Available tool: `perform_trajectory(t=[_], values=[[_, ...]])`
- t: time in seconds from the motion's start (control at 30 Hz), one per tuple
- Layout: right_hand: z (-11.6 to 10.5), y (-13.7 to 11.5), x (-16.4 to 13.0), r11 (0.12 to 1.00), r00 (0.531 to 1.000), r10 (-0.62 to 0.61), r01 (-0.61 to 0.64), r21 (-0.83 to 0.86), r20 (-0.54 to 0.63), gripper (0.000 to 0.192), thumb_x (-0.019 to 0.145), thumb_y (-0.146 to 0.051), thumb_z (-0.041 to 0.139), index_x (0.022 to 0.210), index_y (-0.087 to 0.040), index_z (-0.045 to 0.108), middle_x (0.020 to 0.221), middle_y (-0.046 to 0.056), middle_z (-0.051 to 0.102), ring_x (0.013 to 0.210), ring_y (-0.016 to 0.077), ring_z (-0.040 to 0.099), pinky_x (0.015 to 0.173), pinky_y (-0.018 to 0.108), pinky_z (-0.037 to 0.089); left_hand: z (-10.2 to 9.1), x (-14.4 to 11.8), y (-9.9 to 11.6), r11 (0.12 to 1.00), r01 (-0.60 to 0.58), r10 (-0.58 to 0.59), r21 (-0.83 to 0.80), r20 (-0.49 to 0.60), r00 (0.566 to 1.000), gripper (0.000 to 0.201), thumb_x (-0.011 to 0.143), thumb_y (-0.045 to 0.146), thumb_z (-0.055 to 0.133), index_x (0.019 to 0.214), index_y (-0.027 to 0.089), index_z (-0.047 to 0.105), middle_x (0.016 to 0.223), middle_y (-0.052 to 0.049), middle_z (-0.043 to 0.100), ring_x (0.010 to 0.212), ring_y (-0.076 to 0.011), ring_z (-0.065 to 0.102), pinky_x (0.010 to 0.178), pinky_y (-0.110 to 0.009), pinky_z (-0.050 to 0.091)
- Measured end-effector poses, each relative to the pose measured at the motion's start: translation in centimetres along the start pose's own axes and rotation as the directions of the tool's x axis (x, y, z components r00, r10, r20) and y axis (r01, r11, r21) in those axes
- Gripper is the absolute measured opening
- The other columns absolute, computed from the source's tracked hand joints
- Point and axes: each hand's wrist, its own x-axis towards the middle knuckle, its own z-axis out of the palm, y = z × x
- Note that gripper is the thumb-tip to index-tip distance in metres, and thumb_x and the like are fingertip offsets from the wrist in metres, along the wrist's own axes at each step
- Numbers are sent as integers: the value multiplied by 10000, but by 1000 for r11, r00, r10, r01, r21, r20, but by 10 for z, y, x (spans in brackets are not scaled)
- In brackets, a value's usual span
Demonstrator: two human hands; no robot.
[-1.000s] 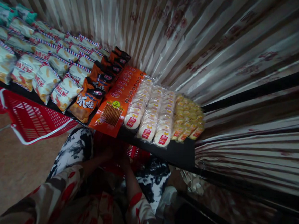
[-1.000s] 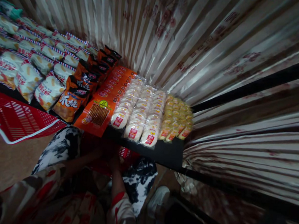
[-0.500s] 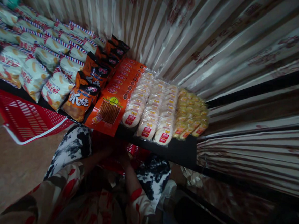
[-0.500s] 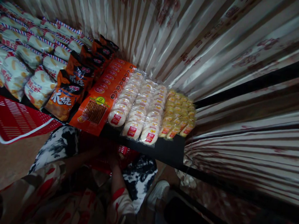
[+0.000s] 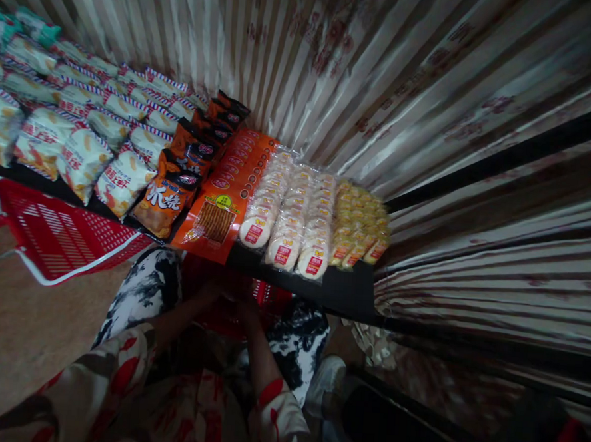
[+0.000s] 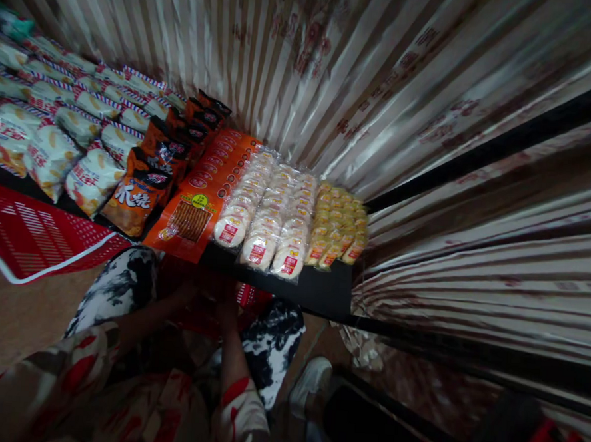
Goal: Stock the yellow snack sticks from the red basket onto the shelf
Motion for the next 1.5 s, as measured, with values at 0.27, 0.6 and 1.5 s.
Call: perform_trajectory(t=[0.27,0.6,1.5], values=[[-9,-7,-14,992,992,70,-57,114,-108,396,765,-143,406,1077,-205,643,1146,49,643,1076,165,577,941,314,429,4,-35,26,979,-19,71,203,-250,966,268,770,224,460,858,116,689,855,-96,724,924,-243,647,822,-339,495],[-17,-16,-34,958,966,86,-14,286,-242,292,769,-235,424,911,-178,673,967,62,699,913,178,637,811,279,490,13,-71,29,912,-85,221,401,-305,927,183,756,257,577,857,119,640,924,-90,687,863,-204,631,801,-304,474],[-50,-40,-71,695,915,196,124,708,-353,298,694,-351,514,913,-171,602,874,63,687,732,181,637,644,280,518,58,-128,48,766,-350,535,540,-232,812,77,792,230,514,817,180,568,911,-56,601,905,-192,548,872,-332,443]])
